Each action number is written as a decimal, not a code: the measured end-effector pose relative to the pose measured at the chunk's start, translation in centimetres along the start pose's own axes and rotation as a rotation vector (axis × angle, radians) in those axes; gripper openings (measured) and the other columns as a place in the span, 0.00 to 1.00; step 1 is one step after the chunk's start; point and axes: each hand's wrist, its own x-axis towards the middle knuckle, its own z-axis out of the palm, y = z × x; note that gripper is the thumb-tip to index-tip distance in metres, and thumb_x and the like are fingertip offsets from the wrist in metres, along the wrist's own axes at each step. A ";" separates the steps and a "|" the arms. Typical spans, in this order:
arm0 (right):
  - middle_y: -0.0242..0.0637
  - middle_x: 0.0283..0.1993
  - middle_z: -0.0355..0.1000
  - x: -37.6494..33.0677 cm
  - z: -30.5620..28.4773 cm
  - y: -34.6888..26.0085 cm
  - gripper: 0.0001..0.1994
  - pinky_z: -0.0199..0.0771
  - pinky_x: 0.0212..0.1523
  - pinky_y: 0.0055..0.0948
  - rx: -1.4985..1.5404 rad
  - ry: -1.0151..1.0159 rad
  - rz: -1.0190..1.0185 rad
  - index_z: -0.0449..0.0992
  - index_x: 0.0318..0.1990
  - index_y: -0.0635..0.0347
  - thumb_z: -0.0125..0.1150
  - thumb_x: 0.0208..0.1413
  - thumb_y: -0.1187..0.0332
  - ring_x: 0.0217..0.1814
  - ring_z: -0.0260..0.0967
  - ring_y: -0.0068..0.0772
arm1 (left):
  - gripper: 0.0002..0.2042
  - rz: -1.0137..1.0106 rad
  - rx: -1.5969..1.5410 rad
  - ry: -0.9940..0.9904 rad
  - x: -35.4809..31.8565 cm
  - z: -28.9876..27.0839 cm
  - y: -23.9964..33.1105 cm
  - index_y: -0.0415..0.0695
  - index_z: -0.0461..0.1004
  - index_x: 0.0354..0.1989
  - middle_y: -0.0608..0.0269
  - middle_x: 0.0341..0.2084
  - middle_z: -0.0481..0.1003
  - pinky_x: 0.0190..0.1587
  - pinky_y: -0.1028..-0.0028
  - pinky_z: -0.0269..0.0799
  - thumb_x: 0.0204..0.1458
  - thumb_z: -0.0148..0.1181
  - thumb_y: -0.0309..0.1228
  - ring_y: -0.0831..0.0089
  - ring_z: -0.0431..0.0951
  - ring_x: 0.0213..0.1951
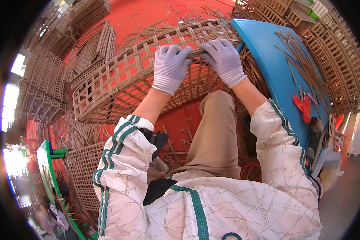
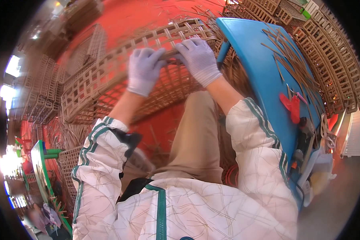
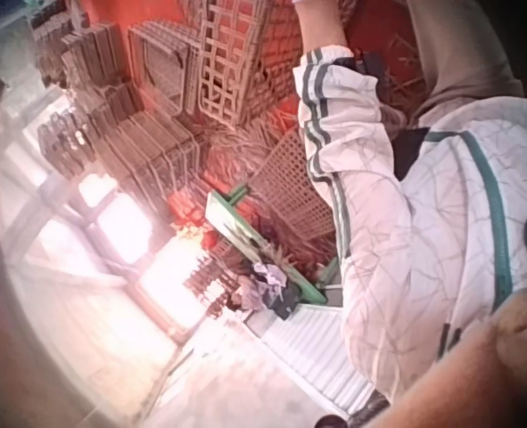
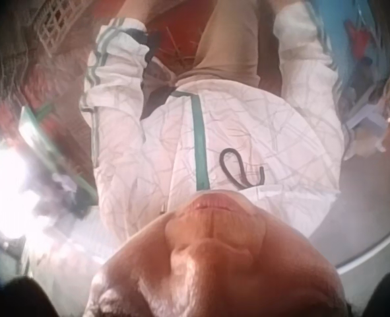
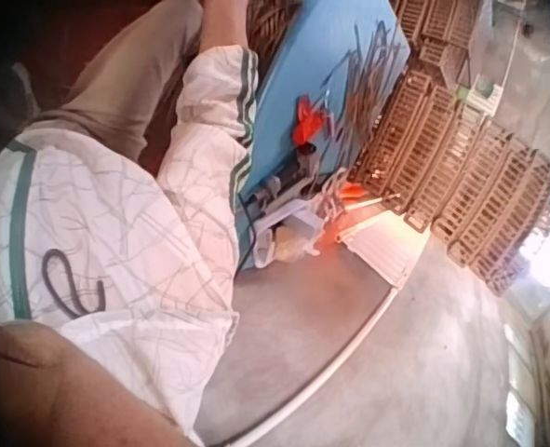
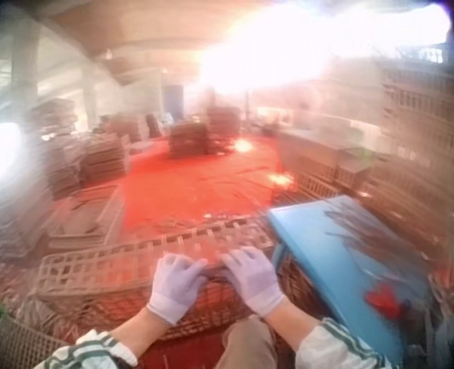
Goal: Weaving and trimming bamboo strips to construct or repair a woven structure, using a pneumatic stapler and cutting tool.
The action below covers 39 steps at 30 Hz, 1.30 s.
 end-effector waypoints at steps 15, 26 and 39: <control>0.36 0.44 0.77 0.7 -0.3 -1.3 0.16 0.74 0.54 0.41 -0.111 -0.139 0.127 0.80 0.47 0.54 0.71 0.51 0.63 0.51 0.73 0.45 | 0.13 0.003 0.069 -0.051 -5.5 -8.2 -4.8 0.55 0.81 0.42 0.68 0.38 0.76 0.49 0.58 0.65 0.45 0.70 0.33 0.63 0.74 0.47; 0.36 0.46 0.75 8.0 5.9 -17.2 0.18 0.74 0.52 0.43 0.365 -0.120 -0.141 0.80 0.48 0.52 0.72 0.50 0.61 0.50 0.72 0.45 | 0.18 -0.324 0.116 -0.067 -11.1 -15.9 -12.4 0.55 0.84 0.41 0.67 0.38 0.76 0.53 0.57 0.66 0.38 0.76 0.39 0.60 0.74 0.48; 0.34 0.42 0.76 9.9 8.5 -20.8 0.13 0.74 0.50 0.40 0.366 -0.128 -0.162 0.80 0.42 0.54 0.71 0.47 0.69 0.46 0.71 0.44 | 0.14 -0.283 0.062 0.057 -11.9 -14.8 -12.7 0.55 0.84 0.39 0.68 0.35 0.76 0.51 0.58 0.66 0.43 0.73 0.41 0.61 0.73 0.46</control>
